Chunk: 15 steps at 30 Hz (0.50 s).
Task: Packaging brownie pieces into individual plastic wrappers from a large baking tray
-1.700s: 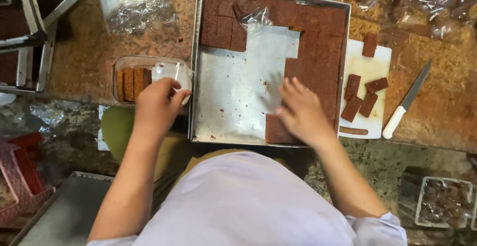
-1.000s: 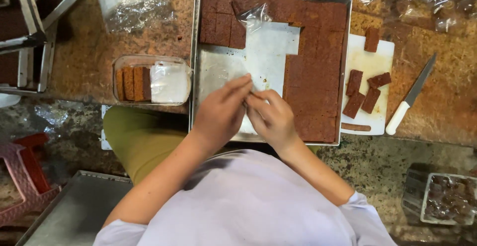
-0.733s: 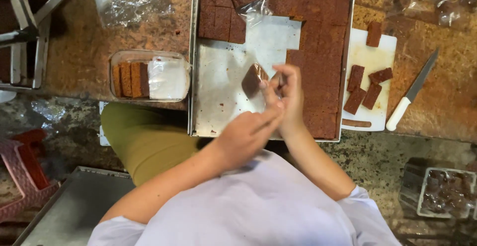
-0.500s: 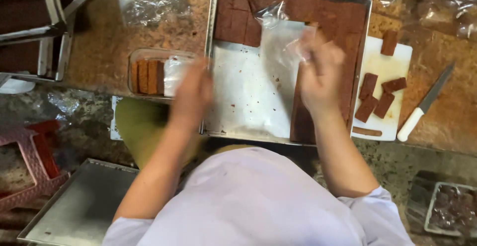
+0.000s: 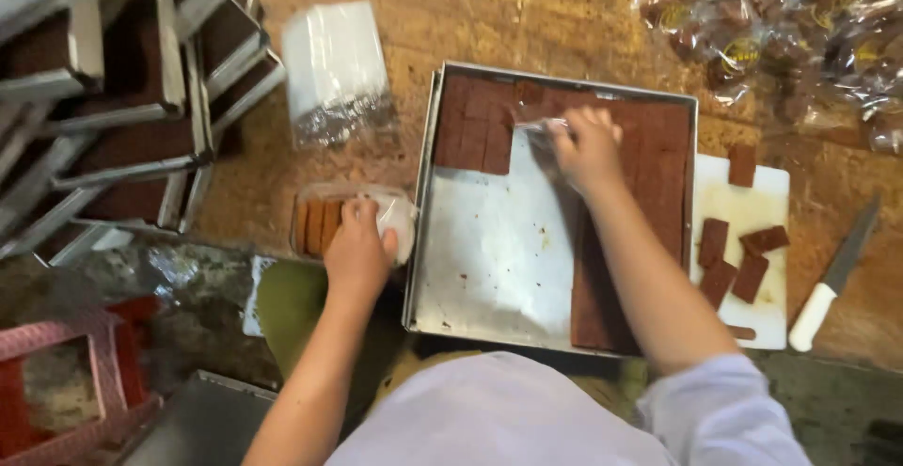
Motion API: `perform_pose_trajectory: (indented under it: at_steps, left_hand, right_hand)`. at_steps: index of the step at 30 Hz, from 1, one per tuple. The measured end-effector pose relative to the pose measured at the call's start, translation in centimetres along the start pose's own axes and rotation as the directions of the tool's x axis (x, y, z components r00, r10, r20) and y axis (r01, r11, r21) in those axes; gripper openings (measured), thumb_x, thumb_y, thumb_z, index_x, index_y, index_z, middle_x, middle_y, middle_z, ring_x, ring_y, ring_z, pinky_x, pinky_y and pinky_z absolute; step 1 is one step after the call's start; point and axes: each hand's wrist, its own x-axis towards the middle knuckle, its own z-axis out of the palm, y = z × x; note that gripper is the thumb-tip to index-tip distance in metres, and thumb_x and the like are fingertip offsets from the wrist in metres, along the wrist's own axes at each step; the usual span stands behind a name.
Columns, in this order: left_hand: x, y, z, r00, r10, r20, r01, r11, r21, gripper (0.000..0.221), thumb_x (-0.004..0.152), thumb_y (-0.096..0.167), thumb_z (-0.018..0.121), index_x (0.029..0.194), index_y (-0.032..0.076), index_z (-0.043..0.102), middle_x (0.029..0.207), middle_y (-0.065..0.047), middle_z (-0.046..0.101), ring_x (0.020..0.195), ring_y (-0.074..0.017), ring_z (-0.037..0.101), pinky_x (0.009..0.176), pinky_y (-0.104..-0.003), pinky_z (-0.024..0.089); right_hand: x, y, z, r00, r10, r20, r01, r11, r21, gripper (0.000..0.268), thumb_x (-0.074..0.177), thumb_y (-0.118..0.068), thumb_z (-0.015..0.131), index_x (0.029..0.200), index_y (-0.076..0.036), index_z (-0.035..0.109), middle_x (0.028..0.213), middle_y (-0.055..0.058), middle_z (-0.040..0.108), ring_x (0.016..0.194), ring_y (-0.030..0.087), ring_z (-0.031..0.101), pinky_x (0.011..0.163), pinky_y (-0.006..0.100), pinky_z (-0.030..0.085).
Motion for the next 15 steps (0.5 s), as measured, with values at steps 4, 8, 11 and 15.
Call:
perform_pose_trajectory:
  at_steps: [4, 8, 11, 15]
  left_hand:
    - [0.9, -1.5, 0.9, 0.998, -0.062, -0.006, 0.059, 0.977, -0.203, 0.075, 0.085, 0.035, 0.077, 0.147, 0.015, 0.040, 0.124, -0.020, 0.057, 0.091, -0.0523, 0.070, 0.081, -0.062, 0.059]
    - [0.4, -3.2, 2.4, 0.997, 0.035, -0.070, -0.051, 0.969, -0.240, 0.062, 0.078, 0.025, 0.083, 0.132, 0.008, 0.057, 0.115, -0.019, 0.062, 0.096, -0.0453, 0.070, 0.080, -0.054, 0.060]
    - [0.6, -3.7, 4.1, 0.992, 0.057, -0.114, -0.070, 0.992, -0.107, 0.031, 0.085, 0.029, 0.077, 0.108, 0.012, 0.067, 0.099, -0.008, 0.062, 0.082, -0.0351, 0.073, 0.069, -0.045, 0.061]
    - [0.3, -3.2, 3.0, 0.989, -0.126, -0.082, 0.097, 0.951, -0.292, 0.037, 0.089, 0.028, 0.076, 0.116, 0.015, 0.054, 0.101, -0.015, 0.071, 0.090, -0.0422, 0.073, 0.075, -0.053, 0.060]
  right_hand:
    - [-2.3, -2.8, -8.6, 0.913, 0.239, 0.330, -0.340, 0.894, 0.292, 0.020, 0.098, -0.037, 0.065, 0.097, -0.024, 0.079, 0.056, 0.003, 0.065, 0.056, 0.018, 0.068, 0.053, 0.029, 0.050]
    - [-4.5, -7.5, -14.8, 0.938, 0.002, 0.346, -0.255, 0.678, 0.689, 0.037, 0.103, -0.032, 0.052, 0.120, -0.002, 0.065, 0.092, 0.023, 0.068, 0.087, 0.029, 0.068, 0.081, 0.034, 0.048]
    - [-6.5, -10.8, -17.2, 0.992, -0.061, -0.107, 0.121, 0.339, 0.933, 0.047, 0.110, -0.040, 0.040, 0.139, -0.004, 0.048, 0.128, 0.024, 0.063, 0.115, 0.030, 0.066, 0.096, 0.035, 0.050]
    - [-9.1, -11.1, -16.5, 0.982, -0.185, -0.046, 0.106, 0.328, 0.939, 0.065, 0.107, -0.046, 0.034, 0.138, 0.008, 0.051, 0.124, 0.030, 0.065, 0.103, 0.034, 0.069, 0.094, 0.041, 0.052]
